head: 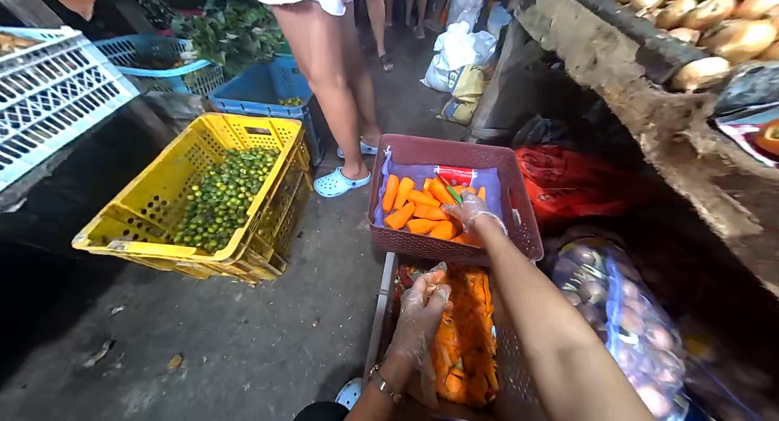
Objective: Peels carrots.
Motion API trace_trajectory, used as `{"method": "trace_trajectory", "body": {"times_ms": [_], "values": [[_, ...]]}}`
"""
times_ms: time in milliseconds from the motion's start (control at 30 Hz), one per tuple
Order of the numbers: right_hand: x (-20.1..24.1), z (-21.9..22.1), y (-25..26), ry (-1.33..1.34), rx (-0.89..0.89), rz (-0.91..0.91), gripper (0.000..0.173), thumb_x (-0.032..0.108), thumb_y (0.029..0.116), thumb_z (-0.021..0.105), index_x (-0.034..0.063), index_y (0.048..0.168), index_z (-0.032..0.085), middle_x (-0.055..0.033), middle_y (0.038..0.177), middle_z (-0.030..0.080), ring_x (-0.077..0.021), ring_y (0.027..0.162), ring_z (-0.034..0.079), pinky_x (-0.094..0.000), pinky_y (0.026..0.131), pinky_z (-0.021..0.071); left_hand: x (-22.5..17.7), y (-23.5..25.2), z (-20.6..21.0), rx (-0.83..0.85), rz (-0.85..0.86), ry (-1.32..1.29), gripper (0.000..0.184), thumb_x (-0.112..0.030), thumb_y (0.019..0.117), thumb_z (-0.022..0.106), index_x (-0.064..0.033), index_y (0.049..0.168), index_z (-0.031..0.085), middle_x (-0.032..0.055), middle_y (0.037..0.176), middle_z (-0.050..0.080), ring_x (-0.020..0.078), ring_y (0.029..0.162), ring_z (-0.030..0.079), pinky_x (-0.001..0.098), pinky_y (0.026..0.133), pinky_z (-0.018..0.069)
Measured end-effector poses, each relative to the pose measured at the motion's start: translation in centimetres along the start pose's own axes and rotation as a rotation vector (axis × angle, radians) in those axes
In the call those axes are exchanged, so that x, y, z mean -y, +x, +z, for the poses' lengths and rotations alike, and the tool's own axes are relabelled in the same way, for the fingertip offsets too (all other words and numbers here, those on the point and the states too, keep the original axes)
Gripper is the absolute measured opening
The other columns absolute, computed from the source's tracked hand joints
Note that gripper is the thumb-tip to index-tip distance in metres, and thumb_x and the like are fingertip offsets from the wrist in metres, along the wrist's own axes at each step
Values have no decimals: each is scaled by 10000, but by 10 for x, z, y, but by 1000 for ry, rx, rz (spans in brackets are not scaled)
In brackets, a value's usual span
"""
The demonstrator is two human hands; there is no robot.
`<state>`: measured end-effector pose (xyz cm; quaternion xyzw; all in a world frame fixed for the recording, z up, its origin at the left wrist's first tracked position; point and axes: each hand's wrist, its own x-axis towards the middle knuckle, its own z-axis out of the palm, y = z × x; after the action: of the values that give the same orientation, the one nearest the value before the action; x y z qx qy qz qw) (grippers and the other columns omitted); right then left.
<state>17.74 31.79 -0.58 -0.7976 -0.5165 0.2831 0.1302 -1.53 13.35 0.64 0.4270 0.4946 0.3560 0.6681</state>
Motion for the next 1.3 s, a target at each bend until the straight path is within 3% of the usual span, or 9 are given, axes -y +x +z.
{"method": "trace_trajectory", "body": {"times_ms": [67, 200, 367, 433, 567, 933, 1033, 1200, 1300], "values": [[-5, -6, -5, 171, 20, -3, 598, 409, 998, 663, -10, 1410, 556, -282, 1334, 608, -425, 1245, 586, -622, 1050, 451, 2, 2, -1, -31, 20, -12, 396, -168, 1028, 552, -59, 1409, 550, 116, 1221, 652, 133, 906, 681, 292, 789, 576], [-16, -29, -36, 456, 92, 49, 497, 479, 1047, 545, 45, 1280, 615, -54, 909, 594, -125, 702, 510, -317, 650, 470, 3, 7, -2, -119, 26, -157, 469, -171, 1047, 518, -69, 1499, 448, 167, 1284, 615, 189, 918, 682, 339, 767, 581], [-37, -68, -126, 498, 276, -210, 217, 271, 1071, 549, 69, 1101, 624, 46, 716, 557, -6, 532, 465, -161, 486, 400, -19, -4, -14, -10, -83, -369, 616, -556, 1091, 181, -241, 1620, 201, 188, 1369, 583, 290, 909, 712, 410, 714, 599], [-44, -73, -175, 419, 306, -291, 168, 217, 1040, 599, 74, 1105, 657, 68, 724, 564, 13, 543, 476, -159, 505, 417, -21, -11, -16, 138, -53, -348, 670, -598, 1070, 122, -215, 1615, 192, 164, 1271, 644, 238, 807, 720, 356, 664, 607], [-63, -56, -240, 409, 230, -390, 213, 185, 971, 682, 67, 1148, 696, 56, 984, 680, 64, 823, 585, -138, 756, 491, -10, -22, -8, 283, 39, -184, 396, -273, 1071, 452, -68, 1399, 532, 112, 1171, 655, 167, 772, 686, 301, 636, 604], [-91, -31, -301, 257, -213, -101, 357, 344, 1005, 661, 30, 1164, 722, -174, 1137, 702, -291, 1058, 668, -515, 968, 507, 14, -71, 12, 294, 277, 16, 283, -194, 1038, 496, -8, 1224, 599, 98, 1188, 674, 124, 826, 692, 277, 662, 599], [-116, -34, -308, 201, -289, 56, 464, 448, 992, 667, 31, 1193, 695, -228, 1120, 700, -395, 1069, 664, -633, 954, 486, 20, -91, 7, 159, 183, -63, 399, -256, 1090, 352, -16, 1320, 573, 106, 1134, 666, 148, 762, 672, 286, 626, 587], [-150, 6, -342, 239, -42, 32, 581, 359, 1021, 643, 56, 1489, 483, -263, 1289, 636, -393, 1194, 622, -583, 1048, 461, 46, -133, -7, -93, -170, -447, 452, -423, 1114, 304, -72, 1254, 553, 78, 793, 605, 147, 562, 584, 282, 496, 532], [-151, 58, -384, 402, 49, -11, 460, 327, 1100, 458, 3, 1422, 511, -220, 1258, 646, -283, 1154, 637, -468, 1023, 491, 84, -162, -10, -182, -277, -464, 410, -414, 1111, 340, -66, 1186, 543, 68, 777, 590, 137, 559, 568, 276, 502, 526]]}}
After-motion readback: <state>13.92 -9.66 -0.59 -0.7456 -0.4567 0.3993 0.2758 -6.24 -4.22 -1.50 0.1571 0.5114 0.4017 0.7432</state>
